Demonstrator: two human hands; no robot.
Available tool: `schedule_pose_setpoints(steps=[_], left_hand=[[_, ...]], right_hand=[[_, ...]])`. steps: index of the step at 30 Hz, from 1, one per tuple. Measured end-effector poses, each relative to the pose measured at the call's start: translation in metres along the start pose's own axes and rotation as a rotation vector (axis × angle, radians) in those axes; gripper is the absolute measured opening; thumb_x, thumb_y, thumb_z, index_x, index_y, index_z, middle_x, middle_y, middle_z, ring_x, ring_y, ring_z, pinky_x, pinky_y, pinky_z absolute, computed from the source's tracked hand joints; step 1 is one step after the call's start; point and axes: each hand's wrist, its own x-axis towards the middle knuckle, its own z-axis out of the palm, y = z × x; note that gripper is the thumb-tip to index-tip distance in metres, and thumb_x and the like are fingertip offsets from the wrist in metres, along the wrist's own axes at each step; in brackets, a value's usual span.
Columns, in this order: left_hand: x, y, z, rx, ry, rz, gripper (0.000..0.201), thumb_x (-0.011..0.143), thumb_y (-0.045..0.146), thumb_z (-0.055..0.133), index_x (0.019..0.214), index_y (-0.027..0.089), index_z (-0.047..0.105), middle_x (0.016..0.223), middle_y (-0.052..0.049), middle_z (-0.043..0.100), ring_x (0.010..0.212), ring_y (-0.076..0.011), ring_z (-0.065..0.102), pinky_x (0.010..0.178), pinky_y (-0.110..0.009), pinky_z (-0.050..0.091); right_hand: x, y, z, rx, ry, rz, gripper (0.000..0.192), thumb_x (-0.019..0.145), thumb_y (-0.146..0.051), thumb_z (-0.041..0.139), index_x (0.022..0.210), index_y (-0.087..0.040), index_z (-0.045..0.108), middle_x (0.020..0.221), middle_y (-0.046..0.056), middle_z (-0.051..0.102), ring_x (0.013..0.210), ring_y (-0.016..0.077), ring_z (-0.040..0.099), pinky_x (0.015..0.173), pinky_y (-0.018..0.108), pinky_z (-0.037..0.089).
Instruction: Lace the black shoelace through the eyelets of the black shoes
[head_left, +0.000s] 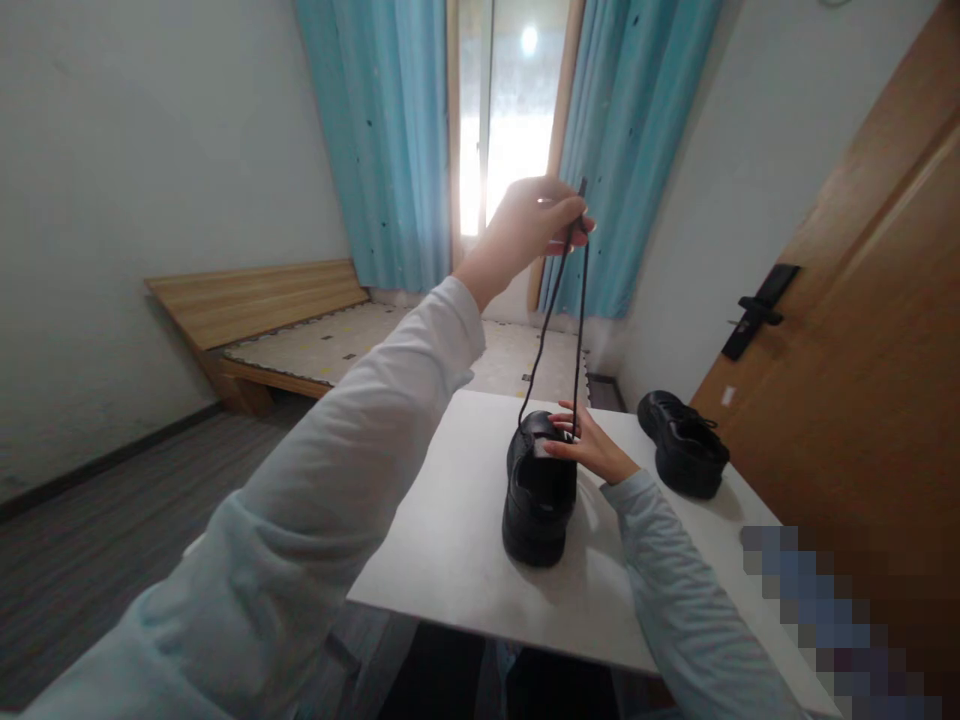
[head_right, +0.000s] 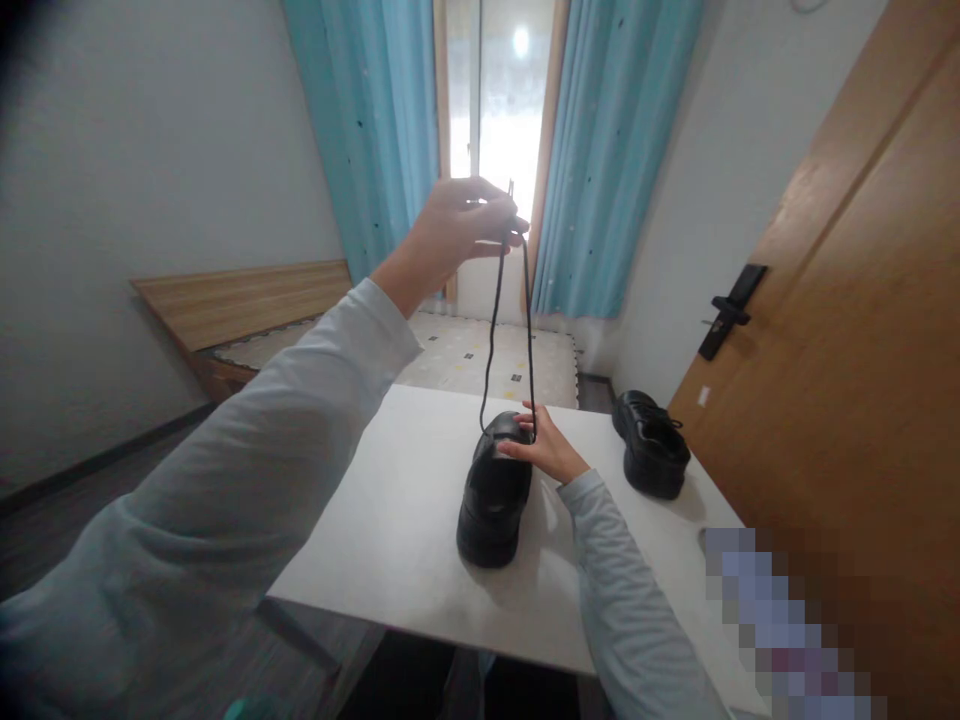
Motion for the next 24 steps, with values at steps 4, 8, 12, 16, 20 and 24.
schedule_pose_setpoints(steps=[4,8,12,16,20,24], left_hand=[[-0.002,-0.026,-0.010,0.029,0.063,-0.024,0.005,0.078,0.014,0.051,0.077,0.010,0.054,0.079,-0.004,0.067,0.074,-0.0095,0.064,0.074,-0.026,0.052],[-0.010,-0.064,-0.017,0.113,0.078,-0.059,0.003,0.073,0.014,0.056,0.073,0.010,0.055,0.070,-0.002,0.064,0.069,-0.0094,0.063,0.069,-0.024,0.053],[-0.026,-0.107,-0.020,0.147,0.082,-0.132,0.012,0.069,0.019,0.062,0.076,0.011,0.056,0.070,-0.002,0.064,0.066,-0.0113,0.063,0.061,-0.024,0.053],[-0.052,-0.142,-0.017,0.136,0.072,-0.196,0.013,0.069,0.021,0.062,0.077,0.012,0.056,0.073,-0.004,0.066,0.067,-0.0127,0.064,0.057,-0.023,0.052],[-0.084,-0.165,-0.007,0.186,0.020,-0.224,0.015,0.071,0.024,0.062,0.079,0.013,0.058,0.073,-0.004,0.067,0.066,-0.0127,0.064,0.058,-0.023,0.052],[-0.114,-0.176,0.004,0.240,-0.045,-0.226,0.016,0.071,0.027,0.062,0.079,0.014,0.060,0.075,-0.004,0.068,0.067,-0.0124,0.064,0.063,-0.024,0.051]], right_hand=[[0.002,0.004,-0.002,0.062,0.042,-0.003,0.083,0.055,-0.043,0.077,0.123,-0.020,0.034,0.111,0.011,0.052,0.108,0.0266,0.053,0.092,0.046,0.043],[0.004,0.004,-0.002,0.110,0.091,-0.032,0.077,0.060,-0.043,0.074,0.122,-0.020,0.035,0.110,0.010,0.053,0.103,0.0232,0.055,0.092,0.044,0.044],[0.003,-0.001,-0.001,0.029,0.208,-0.060,0.076,0.061,-0.042,0.072,0.125,-0.021,0.035,0.117,0.014,0.050,0.104,0.0254,0.054,0.087,0.045,0.045],[-0.003,-0.012,0.003,-0.189,0.318,-0.227,0.057,0.070,-0.034,0.064,0.123,-0.025,0.044,0.122,0.011,0.050,0.111,0.0276,0.049,0.087,0.048,0.043],[-0.008,-0.025,0.012,-0.346,0.170,-0.481,0.032,0.075,-0.014,0.049,0.102,-0.023,0.063,0.111,0.007,0.059,0.108,0.0226,0.051,0.097,0.042,0.037],[-0.010,-0.028,0.023,-0.474,0.082,-0.503,0.039,0.068,-0.005,0.047,0.096,-0.022,0.067,0.098,0.006,0.064,0.099,0.0223,0.054,0.091,0.040,0.040]])
